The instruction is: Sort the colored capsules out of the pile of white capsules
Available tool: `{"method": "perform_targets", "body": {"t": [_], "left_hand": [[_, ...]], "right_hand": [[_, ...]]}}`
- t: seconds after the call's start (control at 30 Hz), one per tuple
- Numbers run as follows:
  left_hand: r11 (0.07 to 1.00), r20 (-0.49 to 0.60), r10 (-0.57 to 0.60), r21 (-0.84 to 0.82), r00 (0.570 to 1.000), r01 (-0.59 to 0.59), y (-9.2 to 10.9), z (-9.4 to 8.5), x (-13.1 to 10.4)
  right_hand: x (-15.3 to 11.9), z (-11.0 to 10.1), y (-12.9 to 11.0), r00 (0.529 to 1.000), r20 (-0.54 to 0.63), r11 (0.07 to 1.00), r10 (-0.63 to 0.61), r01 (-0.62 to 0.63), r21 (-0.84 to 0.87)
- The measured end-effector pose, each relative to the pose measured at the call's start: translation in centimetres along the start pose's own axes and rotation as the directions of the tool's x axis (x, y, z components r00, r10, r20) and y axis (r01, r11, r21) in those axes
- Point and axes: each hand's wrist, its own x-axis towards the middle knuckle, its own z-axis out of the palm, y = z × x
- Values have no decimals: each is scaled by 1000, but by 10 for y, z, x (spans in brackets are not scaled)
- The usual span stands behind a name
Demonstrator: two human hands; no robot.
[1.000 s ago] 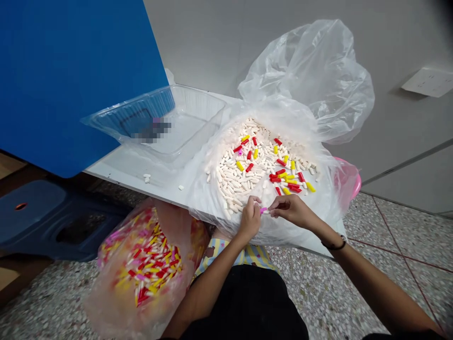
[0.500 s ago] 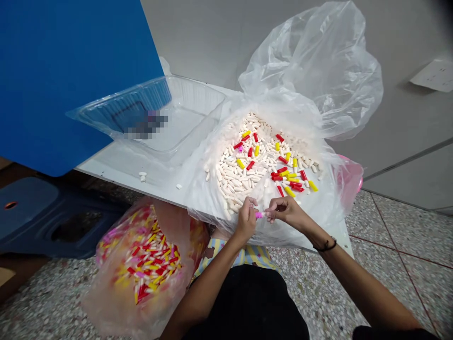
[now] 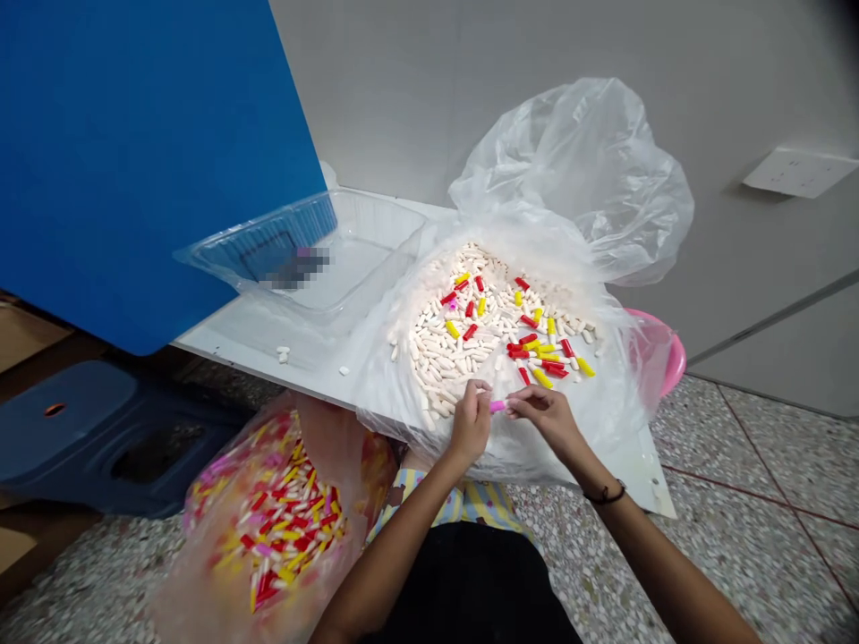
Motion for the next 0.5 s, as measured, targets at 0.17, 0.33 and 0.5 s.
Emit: {"method": "perform_targets", "body": {"t": [0.17,0.33,0.5], "left_hand": [[882,7,226,424,974,-207,11,-10,70],[589,1,69,807,998,-42,1,-12,133],[647,27,78,759,997,-71,1,-14,127]], "right_hand": [[9,-68,11,912,-269,903,-311,194,-383],[25,-79,19,845,-98,548,-526,249,-799],[60,-21,10,911,175,474,-374,350,-808]]}}
